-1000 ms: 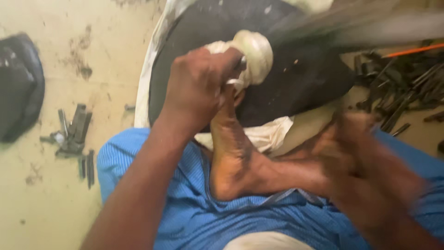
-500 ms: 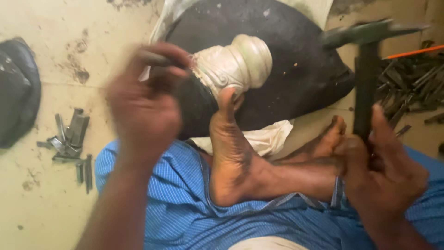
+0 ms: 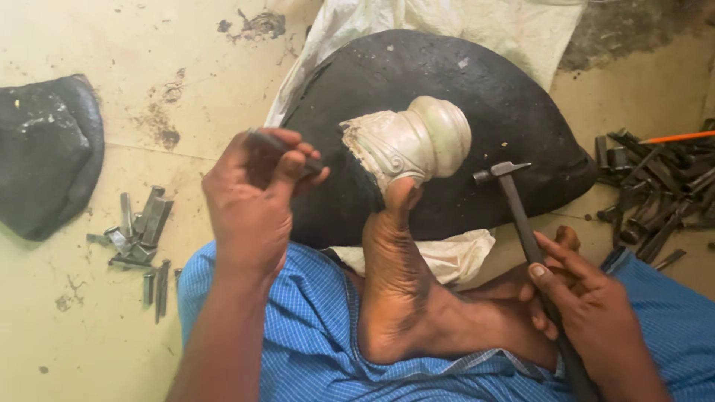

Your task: The person sits on the floor and uses a hammer and chisel to carve a decorative pattern into a silver-colored metal object. They repeatedly strike the chisel to create grooves and details on the object's surface.

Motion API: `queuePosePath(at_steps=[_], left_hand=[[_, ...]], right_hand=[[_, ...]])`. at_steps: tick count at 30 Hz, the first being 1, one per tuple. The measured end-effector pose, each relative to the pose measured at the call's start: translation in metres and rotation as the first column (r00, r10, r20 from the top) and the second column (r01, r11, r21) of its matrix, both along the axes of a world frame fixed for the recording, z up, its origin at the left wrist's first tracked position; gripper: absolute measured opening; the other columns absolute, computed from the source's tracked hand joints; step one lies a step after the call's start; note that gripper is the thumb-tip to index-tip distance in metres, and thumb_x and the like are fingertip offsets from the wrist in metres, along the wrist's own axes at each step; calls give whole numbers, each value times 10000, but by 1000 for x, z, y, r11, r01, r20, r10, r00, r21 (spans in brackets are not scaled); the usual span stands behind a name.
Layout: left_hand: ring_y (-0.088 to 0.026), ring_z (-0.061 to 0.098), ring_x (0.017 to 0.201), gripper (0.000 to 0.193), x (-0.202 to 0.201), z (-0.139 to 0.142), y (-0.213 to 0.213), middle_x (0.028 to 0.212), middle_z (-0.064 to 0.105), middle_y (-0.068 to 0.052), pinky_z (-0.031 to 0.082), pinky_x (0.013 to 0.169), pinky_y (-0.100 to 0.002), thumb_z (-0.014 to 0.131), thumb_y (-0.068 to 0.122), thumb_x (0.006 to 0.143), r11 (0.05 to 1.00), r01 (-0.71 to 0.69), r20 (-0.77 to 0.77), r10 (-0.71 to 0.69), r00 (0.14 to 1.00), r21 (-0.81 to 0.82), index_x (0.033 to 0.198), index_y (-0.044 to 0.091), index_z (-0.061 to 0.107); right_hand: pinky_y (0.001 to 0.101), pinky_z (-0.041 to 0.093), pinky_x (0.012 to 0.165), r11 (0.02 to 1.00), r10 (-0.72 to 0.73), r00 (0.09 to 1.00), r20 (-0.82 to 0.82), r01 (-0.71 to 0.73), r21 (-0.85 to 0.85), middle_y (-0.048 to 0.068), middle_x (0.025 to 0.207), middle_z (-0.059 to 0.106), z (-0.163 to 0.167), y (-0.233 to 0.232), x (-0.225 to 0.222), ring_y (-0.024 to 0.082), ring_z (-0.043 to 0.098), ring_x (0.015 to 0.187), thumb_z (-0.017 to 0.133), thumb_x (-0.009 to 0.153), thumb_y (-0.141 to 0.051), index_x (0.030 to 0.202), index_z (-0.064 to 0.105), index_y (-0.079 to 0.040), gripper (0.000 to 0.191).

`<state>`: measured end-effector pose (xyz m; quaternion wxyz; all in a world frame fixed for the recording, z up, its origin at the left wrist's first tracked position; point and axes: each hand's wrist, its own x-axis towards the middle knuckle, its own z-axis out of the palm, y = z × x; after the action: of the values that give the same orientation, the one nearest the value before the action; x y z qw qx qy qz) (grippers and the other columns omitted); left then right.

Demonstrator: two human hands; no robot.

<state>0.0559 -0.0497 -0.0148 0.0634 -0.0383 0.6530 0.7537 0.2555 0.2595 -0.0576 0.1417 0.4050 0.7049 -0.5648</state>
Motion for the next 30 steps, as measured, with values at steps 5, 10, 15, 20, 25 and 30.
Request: queuePosePath(at_steps=[5,10,15,20,25,30], left_hand=[[-125,708,916,85,-20,10,16,981,700,-50,680,856,-321,682,34,1016,992,103,-86,-109,990,-70,1079,-9,645],[-107,702,908,96,-11,6,32,960,694,-36,642,844,-326,677,61,999,995,-63,-119,54,991,-76,1064,4,637],[-149,708,939,118,15,-25,28,1010,680,-81,670,881,-357,669,49,1012,968,-221,-134,236,962,115,1096,-8,608],[-166,708,869,107,25,-66,-4,972,672,-93,683,812,-374,654,60,1002,933,-347,-18,350,937,98,1071,0,599],[-178,696,759,113,17,-93,-25,911,658,-85,673,724,-389,672,87,959,890,-441,224,409,884,114,1012,15,603],[-141,675,732,148,11,-112,-16,865,677,-60,647,689,-337,742,113,946,935,-349,72,353,933,-58,976,27,625]], right_hand=[[263,486,503,994,6,995,103,5,-108,76,937,779,-10,12,-1,135,583,584,592,969,-169,1536,454,-114,585],[328,523,486,978,64,993,97,-43,-202,156,1040,786,-23,26,9,209,653,629,600,1032,-135,1655,409,-92,653],[339,532,484,977,73,993,94,-52,-205,182,1011,811,-25,21,17,207,645,624,602,1028,-148,1668,422,-122,665],[307,536,586,994,37,988,147,-21,-110,121,987,790,-6,3,9,179,652,648,600,979,-183,1560,426,-156,607],[293,540,616,998,6,995,100,1,-70,109,995,792,6,-4,2,176,647,653,587,993,-184,1540,465,-136,562],[295,524,609,994,-35,999,40,39,-106,124,970,777,-9,3,11,182,616,641,577,987,-125,1546,530,-114,561]])
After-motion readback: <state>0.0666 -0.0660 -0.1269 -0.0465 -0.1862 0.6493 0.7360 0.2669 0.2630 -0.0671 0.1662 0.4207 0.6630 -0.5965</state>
